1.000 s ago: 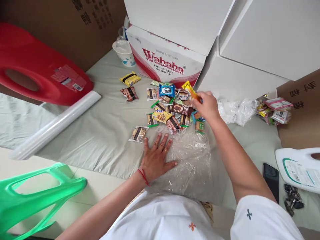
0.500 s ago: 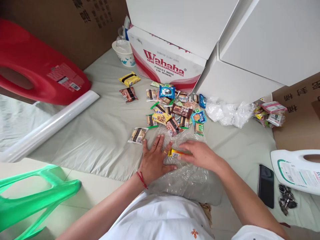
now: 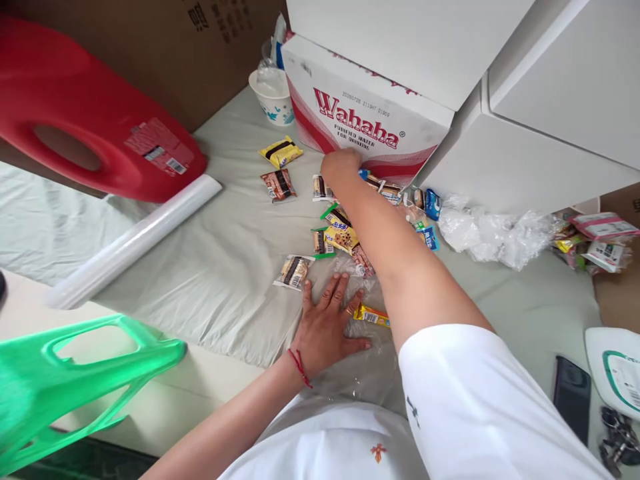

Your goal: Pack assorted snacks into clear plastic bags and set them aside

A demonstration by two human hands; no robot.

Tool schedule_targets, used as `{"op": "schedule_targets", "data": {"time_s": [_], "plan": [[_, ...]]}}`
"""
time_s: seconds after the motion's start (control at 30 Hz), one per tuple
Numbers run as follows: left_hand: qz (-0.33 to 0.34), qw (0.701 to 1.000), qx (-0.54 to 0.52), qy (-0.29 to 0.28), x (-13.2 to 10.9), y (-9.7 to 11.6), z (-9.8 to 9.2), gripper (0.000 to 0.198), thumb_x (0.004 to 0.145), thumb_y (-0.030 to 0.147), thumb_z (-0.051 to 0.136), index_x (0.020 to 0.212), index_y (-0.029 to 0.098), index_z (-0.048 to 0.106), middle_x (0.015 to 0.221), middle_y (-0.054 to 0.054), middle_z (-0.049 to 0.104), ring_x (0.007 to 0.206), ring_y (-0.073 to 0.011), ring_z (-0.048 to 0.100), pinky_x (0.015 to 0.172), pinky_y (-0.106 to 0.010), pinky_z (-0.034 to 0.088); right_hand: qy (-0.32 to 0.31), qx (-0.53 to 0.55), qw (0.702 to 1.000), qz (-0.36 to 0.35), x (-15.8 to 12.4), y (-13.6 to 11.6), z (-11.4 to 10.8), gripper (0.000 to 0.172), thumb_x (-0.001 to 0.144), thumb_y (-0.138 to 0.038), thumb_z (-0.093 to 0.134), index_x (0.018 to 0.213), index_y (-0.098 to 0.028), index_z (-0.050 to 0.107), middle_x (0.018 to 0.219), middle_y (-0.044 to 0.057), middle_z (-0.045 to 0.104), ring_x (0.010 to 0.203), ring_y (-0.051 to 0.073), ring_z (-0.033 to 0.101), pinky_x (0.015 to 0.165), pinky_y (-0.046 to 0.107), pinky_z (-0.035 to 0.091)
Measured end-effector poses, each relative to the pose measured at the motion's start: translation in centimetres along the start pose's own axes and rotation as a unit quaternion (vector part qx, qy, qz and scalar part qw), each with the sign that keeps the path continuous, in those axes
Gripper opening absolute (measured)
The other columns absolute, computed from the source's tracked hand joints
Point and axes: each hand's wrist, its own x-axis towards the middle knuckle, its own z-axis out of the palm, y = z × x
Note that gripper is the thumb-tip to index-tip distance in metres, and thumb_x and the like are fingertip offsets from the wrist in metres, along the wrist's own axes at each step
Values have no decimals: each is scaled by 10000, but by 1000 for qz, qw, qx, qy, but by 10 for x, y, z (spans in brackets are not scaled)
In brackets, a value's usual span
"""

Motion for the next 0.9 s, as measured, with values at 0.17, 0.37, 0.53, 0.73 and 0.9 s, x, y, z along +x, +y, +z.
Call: {"op": "schedule_targets", "data": {"time_s": [0.17, 0.37, 0.53, 0.73, 0.9], "plan": [[1, 1000, -6, 2, 0, -1, -1, 969, 784, 874, 506, 1579, 330, 402, 1714, -145, 208, 1580, -404, 180, 1224, -743, -7, 83, 97, 992, 2, -11, 20, -1, 420, 925, -394, 647, 1195, -75, 687, 1253, 219, 616, 1214, 345, 563, 1025, 518, 466], [9, 1000, -9, 6, 0, -1, -2, 969, 795, 864, 510, 1573, 296, 417, 1715, -165, 182, 1574, -404, 196, 1212, -753, -25, 226, 243, 940, -77, -115, 89, -58, 493, 1093, -509, 271, 1292, -146, 539, 1133, 109, 640, 1012, 216, 634, 874, 394, 502], [11, 999, 19, 28, 0, -1, 0, 992, 776, 870, 530, 1568, 282, 430, 1708, -159, 223, 1564, -434, 203, 1205, -767, 17, 69, 372, 913, -154, -238, 125, -49, 366, 1061, -517, 446, 1185, -185, 535, 767, -9, 630, 629, 121, 590, 638, 262, 465], [13, 999, 29, 40, 0, 1, 1, 866, 791, 844, 552, 1403, 235, 625, 1697, -153, 258, 1546, -431, 263, 1206, -775, 57, -12, 233, 943, -236, -326, 102, 37, 372, 1018, -306, 540, 1361, -161, 551, 1187, 149, 654, 1084, 287, 613, 932, 445, 528], [21, 998, 27, 48, 0, 1, 1, 794, 786, 804, 615, 1304, 207, 693, 1700, -162, 229, 1524, -449, 303, 1187, -807, 75, -5, 147, 974, -173, -370, 84, 64, 597, 930, -216, 654, 1488, -154, 452, 1401, 164, 564, 1222, 342, 500, 1029, 512, 484]]}}
